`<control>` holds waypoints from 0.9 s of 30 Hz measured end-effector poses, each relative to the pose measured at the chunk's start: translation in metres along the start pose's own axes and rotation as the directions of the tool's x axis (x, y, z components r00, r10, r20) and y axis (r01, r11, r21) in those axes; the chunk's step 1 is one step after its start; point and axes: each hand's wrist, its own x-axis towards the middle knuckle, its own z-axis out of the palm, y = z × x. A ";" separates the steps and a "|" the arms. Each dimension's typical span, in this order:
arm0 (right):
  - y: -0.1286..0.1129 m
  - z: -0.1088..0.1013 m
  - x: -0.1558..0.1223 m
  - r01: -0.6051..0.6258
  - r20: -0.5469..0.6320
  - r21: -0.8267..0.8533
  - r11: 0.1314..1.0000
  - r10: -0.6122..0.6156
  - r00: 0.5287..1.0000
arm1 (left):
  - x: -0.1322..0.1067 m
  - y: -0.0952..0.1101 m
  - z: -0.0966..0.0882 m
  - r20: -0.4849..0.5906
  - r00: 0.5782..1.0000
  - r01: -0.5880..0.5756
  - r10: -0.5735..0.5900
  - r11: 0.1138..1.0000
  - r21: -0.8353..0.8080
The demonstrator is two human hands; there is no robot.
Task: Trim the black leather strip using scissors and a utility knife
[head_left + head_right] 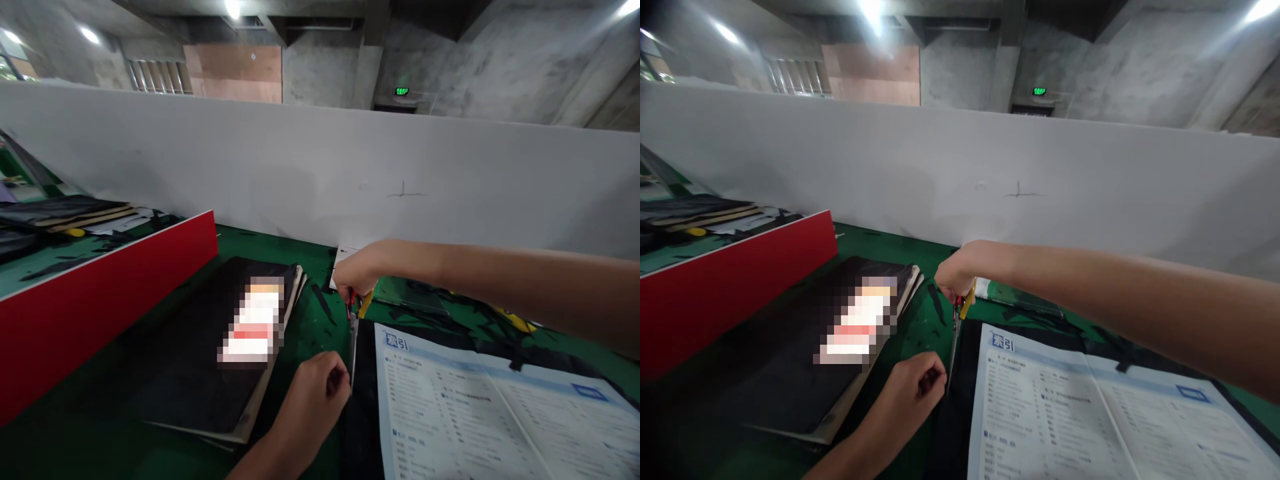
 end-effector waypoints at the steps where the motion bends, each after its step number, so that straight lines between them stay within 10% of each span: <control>1: 0.000 0.000 0.000 -0.001 0.006 0.000 1.000 0.001 1.000 | 0.000 0.000 0.000 0.000 1.000 0.003 -0.003 1.000 0.004; 13: -0.002 0.002 -0.002 0.003 0.004 0.016 1.000 -0.003 1.000 | 0.000 -0.001 0.000 0.008 1.000 -0.010 0.010 1.000 0.028; 21: 0.005 0.006 -0.049 -0.199 -0.070 0.081 0.977 0.204 0.976 | 0.001 -0.001 0.001 -0.005 1.000 0.020 -0.020 1.000 0.012; 27: 0.016 0.090 -0.119 -0.308 -0.296 0.454 0.836 0.468 0.833 | 0.001 -0.002 0.000 -0.002 1.000 0.003 -0.003 1.000 -0.020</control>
